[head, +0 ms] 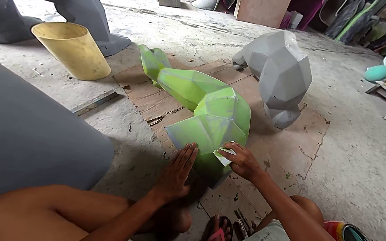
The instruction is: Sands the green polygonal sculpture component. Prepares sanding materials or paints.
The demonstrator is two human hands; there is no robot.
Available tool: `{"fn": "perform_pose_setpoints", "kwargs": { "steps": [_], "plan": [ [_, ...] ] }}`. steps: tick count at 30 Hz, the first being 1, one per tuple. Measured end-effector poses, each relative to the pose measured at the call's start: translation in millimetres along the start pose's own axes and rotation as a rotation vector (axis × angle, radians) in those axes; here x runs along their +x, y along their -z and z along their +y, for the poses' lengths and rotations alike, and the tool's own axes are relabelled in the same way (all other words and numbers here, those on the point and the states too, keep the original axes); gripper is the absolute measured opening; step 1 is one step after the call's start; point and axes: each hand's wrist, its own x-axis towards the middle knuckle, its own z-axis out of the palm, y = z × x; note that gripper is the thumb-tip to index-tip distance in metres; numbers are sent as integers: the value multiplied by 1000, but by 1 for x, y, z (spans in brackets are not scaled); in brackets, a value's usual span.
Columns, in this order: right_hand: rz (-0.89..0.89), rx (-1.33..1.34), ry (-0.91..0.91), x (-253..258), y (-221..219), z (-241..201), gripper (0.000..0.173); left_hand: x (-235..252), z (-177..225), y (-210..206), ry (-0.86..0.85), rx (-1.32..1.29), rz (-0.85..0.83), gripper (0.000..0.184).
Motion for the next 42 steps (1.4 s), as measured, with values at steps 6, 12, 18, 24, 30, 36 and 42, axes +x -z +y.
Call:
{"fn": "perform_pose_setpoints", "kwargs": {
  "steps": [6,12,18,24,30,36,42],
  "plan": [
    [-49,52,-90,-47,-11,-8,41,2,3,-1,15,-30,23,111],
    [-58,74,-132,-94,-25,-22,39,3,1,2,26,-38,1,110],
    [79,-48,-34,-28,-9,-40,31,4,3,5,11,-74,29,107],
    [55,-212,-63,-11,-31,-49,44,4,1,8,9,-82,19,104],
    [-51,-327,-117,-42,-30,-52,39,3,-1,2,12,-85,27,105],
    [10,-140,-70,-60,-11,-22,38,4,-4,3,-9,-97,34,103],
    [88,-51,-38,4,1,-7,33,5,-5,3,-23,-112,45,105]
  ]
}}
